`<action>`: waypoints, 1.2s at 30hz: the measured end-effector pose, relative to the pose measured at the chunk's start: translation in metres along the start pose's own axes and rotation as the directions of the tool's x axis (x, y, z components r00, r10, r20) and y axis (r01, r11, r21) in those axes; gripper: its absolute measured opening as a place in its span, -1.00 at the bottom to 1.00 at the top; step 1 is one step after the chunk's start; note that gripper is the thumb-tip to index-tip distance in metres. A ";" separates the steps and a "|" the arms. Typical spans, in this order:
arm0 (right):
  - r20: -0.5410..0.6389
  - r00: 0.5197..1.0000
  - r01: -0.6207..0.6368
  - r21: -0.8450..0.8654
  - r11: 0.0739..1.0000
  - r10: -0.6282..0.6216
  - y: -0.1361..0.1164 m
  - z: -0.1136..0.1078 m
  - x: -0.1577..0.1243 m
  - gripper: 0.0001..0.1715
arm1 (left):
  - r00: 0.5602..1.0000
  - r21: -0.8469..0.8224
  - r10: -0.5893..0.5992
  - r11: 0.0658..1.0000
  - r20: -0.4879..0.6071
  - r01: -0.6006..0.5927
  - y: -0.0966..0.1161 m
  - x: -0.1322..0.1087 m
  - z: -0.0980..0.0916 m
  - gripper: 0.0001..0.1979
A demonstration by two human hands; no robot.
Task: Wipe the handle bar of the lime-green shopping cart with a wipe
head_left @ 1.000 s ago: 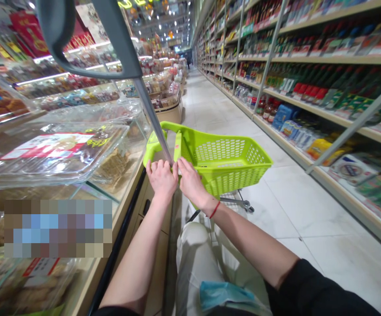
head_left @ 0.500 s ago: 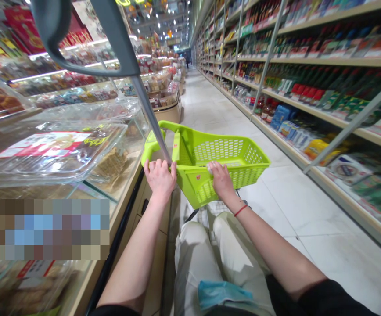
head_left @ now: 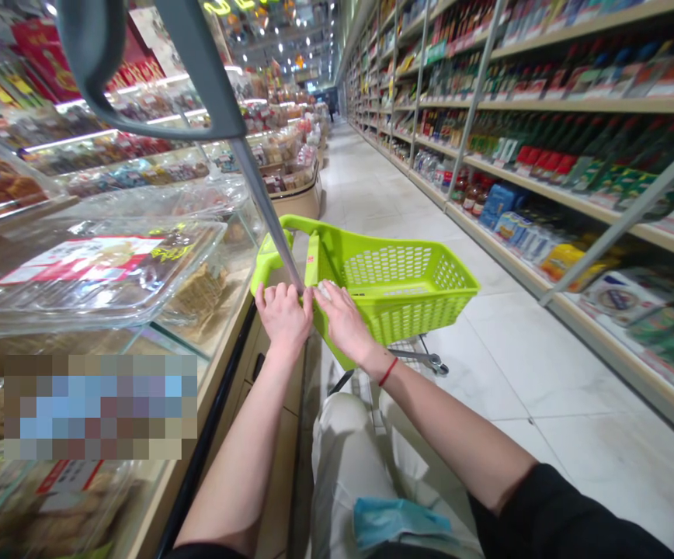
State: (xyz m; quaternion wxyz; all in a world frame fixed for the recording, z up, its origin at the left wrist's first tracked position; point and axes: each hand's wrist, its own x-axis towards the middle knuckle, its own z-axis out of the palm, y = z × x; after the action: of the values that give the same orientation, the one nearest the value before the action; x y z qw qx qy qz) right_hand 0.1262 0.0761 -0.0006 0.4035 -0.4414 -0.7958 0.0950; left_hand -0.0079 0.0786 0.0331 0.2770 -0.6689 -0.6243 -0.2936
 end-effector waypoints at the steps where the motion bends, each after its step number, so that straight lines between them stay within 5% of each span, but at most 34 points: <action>1: -0.004 1.000 0.010 -0.005 1.000 -0.010 0.005 0.000 -0.002 -0.13 | 1.000 0.000 0.004 1.000 -0.007 -0.004 0.000 0.000 0.000 -0.59; 15: -0.155 0.963 -0.247 -0.190 0.950 0.219 0.113 -0.031 -0.043 -0.24 | 0.999 -0.056 -0.007 0.998 0.047 0.010 -0.005 0.001 0.002 -0.58; 20: -0.160 0.955 -0.269 -0.116 0.956 0.250 0.093 -0.018 -0.029 -0.30 | 0.995 -0.119 -0.096 0.989 -0.032 0.092 0.011 -0.014 0.001 -0.35; 27: -0.058 0.995 -0.080 0.022 0.997 0.081 0.044 -0.005 -0.007 -0.34 | 0.995 -0.174 0.075 0.983 0.065 -0.062 0.047 -0.026 -0.004 -0.30; 31: -0.058 0.995 -0.072 0.106 0.992 0.079 0.045 -0.005 -0.006 -0.42 | 0.948 -0.225 0.263 0.949 0.179 -0.221 0.061 -0.016 0.003 -0.36; 36: -0.019 0.997 -0.068 0.024 0.997 0.068 0.060 -0.009 -0.009 -0.41 | 0.896 -0.219 0.328 0.937 0.299 -0.270 0.065 -0.001 0.017 -0.39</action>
State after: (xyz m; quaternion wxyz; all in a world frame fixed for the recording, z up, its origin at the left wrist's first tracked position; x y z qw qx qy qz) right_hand 0.1731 0.1031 -0.0303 0.4130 -0.4644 -0.7752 0.1136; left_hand 0.0577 0.0861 0.0206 0.1514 -0.8182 -0.5233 -0.1837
